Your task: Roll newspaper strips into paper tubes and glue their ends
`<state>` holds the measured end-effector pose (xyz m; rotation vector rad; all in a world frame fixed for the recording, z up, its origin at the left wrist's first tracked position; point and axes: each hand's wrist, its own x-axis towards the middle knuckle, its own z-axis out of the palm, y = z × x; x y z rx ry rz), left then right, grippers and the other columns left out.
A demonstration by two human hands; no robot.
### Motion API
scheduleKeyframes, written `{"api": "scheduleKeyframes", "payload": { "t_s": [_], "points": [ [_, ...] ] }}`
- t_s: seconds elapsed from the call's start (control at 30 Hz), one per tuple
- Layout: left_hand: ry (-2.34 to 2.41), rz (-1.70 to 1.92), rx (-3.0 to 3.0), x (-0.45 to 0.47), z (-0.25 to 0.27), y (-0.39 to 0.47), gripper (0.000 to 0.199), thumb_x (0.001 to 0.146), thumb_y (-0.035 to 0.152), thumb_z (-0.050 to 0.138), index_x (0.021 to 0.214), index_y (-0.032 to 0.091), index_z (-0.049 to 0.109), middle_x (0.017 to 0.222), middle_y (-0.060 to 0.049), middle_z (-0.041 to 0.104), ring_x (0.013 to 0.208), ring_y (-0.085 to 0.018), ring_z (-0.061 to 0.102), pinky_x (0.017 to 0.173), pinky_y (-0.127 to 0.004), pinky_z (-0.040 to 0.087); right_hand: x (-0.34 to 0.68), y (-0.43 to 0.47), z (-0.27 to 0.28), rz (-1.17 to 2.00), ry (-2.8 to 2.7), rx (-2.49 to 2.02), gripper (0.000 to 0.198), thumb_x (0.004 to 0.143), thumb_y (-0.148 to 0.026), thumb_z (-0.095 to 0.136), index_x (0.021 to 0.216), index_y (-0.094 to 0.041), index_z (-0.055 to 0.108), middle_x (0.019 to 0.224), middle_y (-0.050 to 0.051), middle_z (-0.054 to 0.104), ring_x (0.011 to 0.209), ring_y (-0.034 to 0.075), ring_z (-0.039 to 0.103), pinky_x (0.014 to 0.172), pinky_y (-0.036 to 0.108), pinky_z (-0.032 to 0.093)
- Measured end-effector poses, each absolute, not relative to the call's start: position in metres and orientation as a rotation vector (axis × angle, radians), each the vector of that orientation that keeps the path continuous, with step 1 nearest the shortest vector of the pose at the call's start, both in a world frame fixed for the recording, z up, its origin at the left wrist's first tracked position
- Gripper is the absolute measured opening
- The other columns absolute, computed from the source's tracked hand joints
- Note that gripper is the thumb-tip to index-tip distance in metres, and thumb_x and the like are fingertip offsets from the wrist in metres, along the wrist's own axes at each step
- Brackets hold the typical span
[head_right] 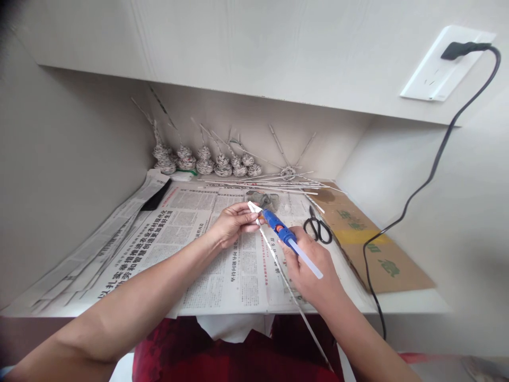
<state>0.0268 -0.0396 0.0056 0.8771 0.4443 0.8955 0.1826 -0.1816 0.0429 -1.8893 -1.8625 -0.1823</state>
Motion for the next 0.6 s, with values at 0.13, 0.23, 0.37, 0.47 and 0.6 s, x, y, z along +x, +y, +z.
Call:
{"api": "scheduleKeyframes", "payload": {
  "t_s": [0.13, 0.23, 0.37, 0.47, 0.6],
  "points": [
    [0.429, 0.881, 0.878, 0.027, 0.005, -0.039, 0.035, 0.065, 0.013, 0.075, 0.098, 0.013, 0.063, 0.085, -0.008, 0.068, 0.077, -0.022, 0.068, 0.060, -0.024, 0.057, 0.203, -0.181, 0.034, -0.226, -1.823, -1.924, 0.031, 0.088, -0.038, 0.041, 0.112, -0.020, 0.050, 0.089, 0.007, 0.065, 0.076, 0.024, 0.062, 0.064, 0.030, 0.043],
    [0.424, 0.873, 0.865, 0.026, 0.005, -0.038, 0.033, 0.065, 0.012, 0.075, 0.094, 0.012, 0.061, 0.085, -0.009, 0.068, 0.078, -0.023, 0.068, 0.059, -0.023, 0.057, 0.230, -0.180, 0.024, -0.242, -1.784, -2.011, 0.036, 0.088, -0.040, 0.041, 0.116, -0.021, 0.050, 0.089, 0.007, 0.067, 0.076, 0.025, 0.063, 0.064, 0.031, 0.044],
    [0.439, 0.869, 0.827, 0.026, 0.004, -0.035, 0.027, 0.065, 0.010, 0.074, 0.087, 0.009, 0.060, 0.084, -0.009, 0.067, 0.081, -0.023, 0.068, 0.061, -0.024, 0.058, 0.276, -0.190, 0.018, -0.359, -1.718, -2.220, 0.043, 0.086, -0.045, 0.042, 0.119, -0.020, 0.052, 0.088, 0.009, 0.068, 0.073, 0.026, 0.064, 0.060, 0.031, 0.044],
    [0.462, 0.869, 0.801, 0.027, 0.002, -0.033, 0.023, 0.066, 0.007, 0.073, 0.085, 0.009, 0.058, 0.084, -0.009, 0.066, 0.080, -0.022, 0.068, 0.064, -0.024, 0.058, 0.316, -0.205, 0.021, -0.492, -1.706, -2.367, 0.043, 0.086, -0.042, 0.042, 0.123, -0.022, 0.050, 0.094, 0.012, 0.067, 0.073, 0.027, 0.063, 0.056, 0.032, 0.043],
    [0.466, 0.868, 0.795, 0.028, -0.001, -0.031, 0.021, 0.068, 0.007, 0.071, 0.084, 0.009, 0.058, 0.085, -0.010, 0.067, 0.080, -0.022, 0.068, 0.065, -0.025, 0.058, 0.369, -0.224, 0.030, -0.599, -1.787, -2.574, 0.037, 0.087, -0.031, 0.041, 0.121, -0.021, 0.052, 0.075, 0.013, 0.062, 0.062, 0.026, 0.058, 0.052, 0.033, 0.037]
  ]
}}
